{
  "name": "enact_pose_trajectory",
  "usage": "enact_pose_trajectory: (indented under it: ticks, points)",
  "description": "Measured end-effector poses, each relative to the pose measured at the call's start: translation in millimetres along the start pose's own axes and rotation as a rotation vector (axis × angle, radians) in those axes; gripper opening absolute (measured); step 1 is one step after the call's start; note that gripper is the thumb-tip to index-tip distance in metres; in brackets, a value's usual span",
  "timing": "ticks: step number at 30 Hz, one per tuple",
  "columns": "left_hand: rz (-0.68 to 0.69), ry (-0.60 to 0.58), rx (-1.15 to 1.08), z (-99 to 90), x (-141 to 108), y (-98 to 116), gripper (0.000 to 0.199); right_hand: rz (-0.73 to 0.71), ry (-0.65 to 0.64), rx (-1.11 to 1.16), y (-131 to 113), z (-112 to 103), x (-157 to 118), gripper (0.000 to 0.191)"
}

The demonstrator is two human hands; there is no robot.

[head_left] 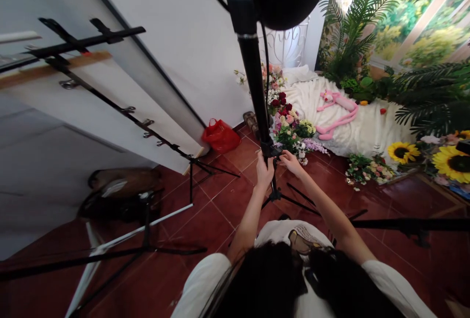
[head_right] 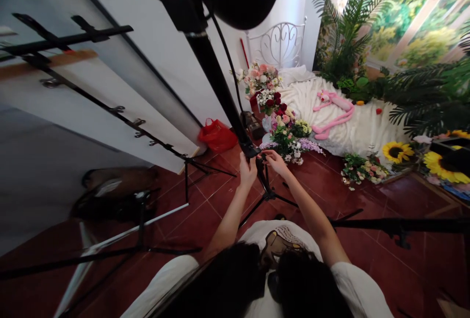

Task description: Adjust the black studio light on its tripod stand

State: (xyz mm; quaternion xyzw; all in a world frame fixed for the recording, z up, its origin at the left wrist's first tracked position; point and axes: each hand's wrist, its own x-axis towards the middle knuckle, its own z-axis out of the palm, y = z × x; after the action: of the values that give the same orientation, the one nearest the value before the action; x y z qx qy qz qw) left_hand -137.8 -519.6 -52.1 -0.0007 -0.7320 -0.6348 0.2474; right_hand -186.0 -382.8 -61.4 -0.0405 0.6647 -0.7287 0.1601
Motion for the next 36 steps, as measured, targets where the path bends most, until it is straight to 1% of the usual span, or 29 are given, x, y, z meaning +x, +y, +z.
enact_pose_trajectory:
  ticks: [3,7,10,14,16,22,26,32,36]
  points:
    - [0.006,-0.009,-0.035,2.6,11.6,19.4,0.048,-0.044,-0.028,-0.048,-0.2,-2.1,-1.2,0.015]
    - [0.043,-0.032,-0.097,2.6,25.6,44.4,0.05,-0.137,-0.021,-0.153,1.9,-3.0,-0.8,0.023]
    - [0.099,-0.041,-0.106,1.7,32.5,54.6,0.046,-0.182,-0.067,-0.174,4.5,-4.4,1.5,0.028]
    - [0.132,-0.062,-0.125,2.2,37.3,56.6,0.042,-0.184,-0.113,-0.123,7.7,-7.8,5.6,0.034]
    - [0.145,-0.054,-0.128,2.7,38.7,56.4,0.042,-0.191,-0.12,-0.114,9.1,-8.0,7.0,0.034]
    - [0.175,-0.042,-0.131,1.8,40.4,60.0,0.044,-0.269,-0.088,-0.147,9.7,-2.4,4.7,0.028]
    - [0.154,-0.051,-0.156,1.3,39.8,60.8,0.046,-0.265,-0.093,-0.146,11.1,-1.2,1.8,0.03]
    - [0.159,-0.04,-0.172,1.7,39.6,64.0,0.04,-0.275,-0.088,-0.177,16.4,-3.0,1.9,0.03]
    - [0.177,-0.04,-0.172,1.8,40.5,65.3,0.038,-0.3,-0.107,-0.199,11.8,-5.7,5.8,0.028]
